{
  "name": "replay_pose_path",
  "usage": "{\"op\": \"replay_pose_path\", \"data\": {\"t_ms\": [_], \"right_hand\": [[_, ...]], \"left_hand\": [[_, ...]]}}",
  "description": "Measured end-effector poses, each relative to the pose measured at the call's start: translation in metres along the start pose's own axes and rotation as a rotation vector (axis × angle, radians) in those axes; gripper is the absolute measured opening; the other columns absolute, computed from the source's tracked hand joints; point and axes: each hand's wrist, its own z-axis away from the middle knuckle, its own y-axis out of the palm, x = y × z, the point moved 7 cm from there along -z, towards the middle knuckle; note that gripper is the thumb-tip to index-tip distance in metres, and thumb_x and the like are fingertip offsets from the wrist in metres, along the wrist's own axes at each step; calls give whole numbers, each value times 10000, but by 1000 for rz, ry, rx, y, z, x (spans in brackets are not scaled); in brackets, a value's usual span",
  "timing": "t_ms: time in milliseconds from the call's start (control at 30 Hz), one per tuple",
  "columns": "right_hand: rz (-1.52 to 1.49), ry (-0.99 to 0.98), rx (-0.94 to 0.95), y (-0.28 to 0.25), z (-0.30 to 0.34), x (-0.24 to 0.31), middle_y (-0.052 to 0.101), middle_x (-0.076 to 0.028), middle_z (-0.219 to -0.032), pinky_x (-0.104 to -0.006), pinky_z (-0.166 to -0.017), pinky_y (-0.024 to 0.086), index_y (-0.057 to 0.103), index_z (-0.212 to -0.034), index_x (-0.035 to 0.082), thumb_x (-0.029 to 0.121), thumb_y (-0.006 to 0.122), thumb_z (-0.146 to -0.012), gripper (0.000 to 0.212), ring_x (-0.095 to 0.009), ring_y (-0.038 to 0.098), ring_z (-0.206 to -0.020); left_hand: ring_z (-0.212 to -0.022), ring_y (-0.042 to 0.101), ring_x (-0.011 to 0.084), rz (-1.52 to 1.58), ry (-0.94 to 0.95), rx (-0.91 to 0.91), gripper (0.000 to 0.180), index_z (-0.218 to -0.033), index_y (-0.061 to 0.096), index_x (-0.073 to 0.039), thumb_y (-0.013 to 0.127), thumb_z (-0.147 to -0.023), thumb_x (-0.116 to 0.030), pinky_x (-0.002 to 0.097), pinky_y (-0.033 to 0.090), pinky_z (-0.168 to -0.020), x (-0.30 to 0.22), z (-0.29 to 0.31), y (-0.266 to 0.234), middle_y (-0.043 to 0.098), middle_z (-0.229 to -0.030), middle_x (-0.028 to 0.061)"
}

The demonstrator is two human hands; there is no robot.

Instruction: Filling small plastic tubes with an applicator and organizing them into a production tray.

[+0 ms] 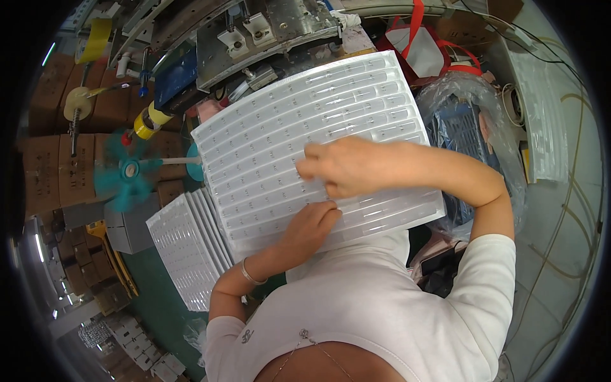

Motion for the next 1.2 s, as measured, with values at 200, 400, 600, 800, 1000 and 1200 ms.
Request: {"op": "replay_pose_path", "data": {"t_ms": [200, 400, 600, 800, 1000, 1200], "right_hand": [[-31, 126, -278, -61, -4, -16, 622, -111, -884, -380, -597, 482, 523, -904, 44, 100, 597, -745, 184, -267, 614, -692], [-316, 173, -816, -97, 3, -54, 621, -42, -988, -234, -622, 457, 593, -950, 46, 102, 592, -838, 125, -124, 586, -800], [-447, 115, -920, -113, 10, -73, 512, -51, -1192, -223, -716, 482, 561, -1136, 20, 65, 555, -881, 259, -109, 537, -994], [-323, 211, -980, -127, -11, -74, 599, -59, -1085, -257, -759, 505, 584, -1107, 29, 72, 607, -848, 264, -146, 597, -907], [133, 54, -1162, -165, -63, -61, 613, -88, -1115, -289, -749, 524, 592, -1089, 44, 67, 611, -843, 248, -214, 613, -999], [750, 134, -1042, -166, -131, -64, 645, -48, -973, -330, -675, 522, 617, -1004, 92, 173, 661, -802, 221, -248, 611, -850]], "left_hand": [[-977, 524, 255, -228, -25, 181, 459, -1192, 529, -9, 641, -770, -151, 367, 383, -862, 3, 7, 0, 551, -1091, 133], [-989, 528, 274, -78, -109, 86, 505, -1247, 526, -54, 669, -794, -224, 375, 390, -874, 12, 0, -38, 560, -1124, 128], [-1010, 523, 299, -80, -366, -501, 374, -1177, 576, -54, 637, -819, -145, 386, 396, -871, 89, -36, -139, 562, -1105, 121], [-1004, 492, 298, -816, -335, -891, 393, -1187, 587, -103, 598, -859, -319, 416, 327, -885, 123, -118, -215, 567, -1064, 119], [-872, 509, 243, -807, -264, -802, 313, -1097, 636, -132, 612, -844, -314, 384, 327, -773, 127, -157, -236, 612, -891, 66], [-722, 495, 190, -393, -248, -778, 242, -1027, 650, -103, 664, -787, -129, 326, 345, -739, 74, -75, -195, 560, -762, 31]]}}
